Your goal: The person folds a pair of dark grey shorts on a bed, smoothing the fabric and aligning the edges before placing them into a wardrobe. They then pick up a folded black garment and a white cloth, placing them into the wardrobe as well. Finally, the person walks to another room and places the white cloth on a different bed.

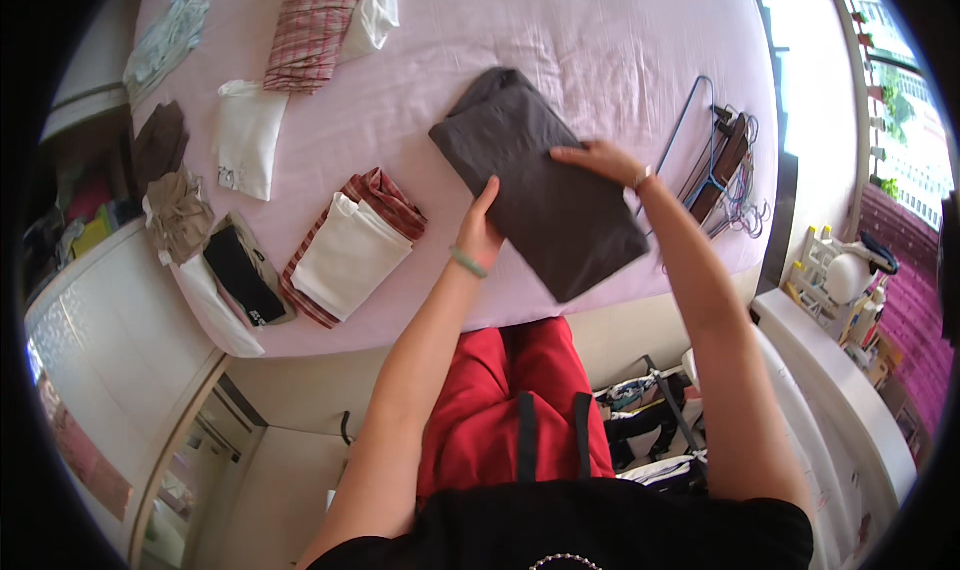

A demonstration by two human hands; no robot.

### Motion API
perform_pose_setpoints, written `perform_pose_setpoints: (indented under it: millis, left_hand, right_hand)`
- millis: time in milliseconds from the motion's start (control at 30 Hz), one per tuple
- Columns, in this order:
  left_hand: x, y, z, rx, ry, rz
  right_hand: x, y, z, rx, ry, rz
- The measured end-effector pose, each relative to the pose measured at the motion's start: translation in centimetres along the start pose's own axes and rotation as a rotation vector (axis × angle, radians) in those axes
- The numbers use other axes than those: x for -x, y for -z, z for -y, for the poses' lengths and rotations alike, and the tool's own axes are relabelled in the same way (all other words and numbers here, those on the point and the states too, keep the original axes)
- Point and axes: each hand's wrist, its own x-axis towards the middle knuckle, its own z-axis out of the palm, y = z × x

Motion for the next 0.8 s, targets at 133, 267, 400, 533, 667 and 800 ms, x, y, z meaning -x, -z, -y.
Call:
perform_pose_setpoints:
  millis: [133, 267, 400, 533, 667, 800]
  left_hand:
    - [5.0, 10.6, -7.6, -0.109, 0.075, 0.002]
    - [10.8, 12.8, -8.0, -0.182, 0.049, 0.053]
    - [19.1, 9.9, -9.1, -0.256, -0.028, 0.068]
    - [27.4, 5.7, -10.8, -0.289, -0.177, 0.050]
    - [32.7, 5.9, -11.6, -0.379, -0.343, -0.054]
    - [36.6, 7.8, -10.6, -0.955, -1.109, -0.562]
  right_hand:
    - [-1.4, -15.1, 2.9, -0.869, 0.053, 0.077]
    - [3.6, -19.9, 5.2, -0.886, 0.094, 0.118]
    - [11.1, -20.5, 9.5, -0.942, 0.236, 0.223]
    - [17.9, -21.3, 13.8, -1.157, 0.303, 0.351]
    - [19.6, -23.9, 17.3, -1.137, 0.252, 0.506]
    - [21.3, -28.6, 19.7, -1.158, 0.289, 0.582]
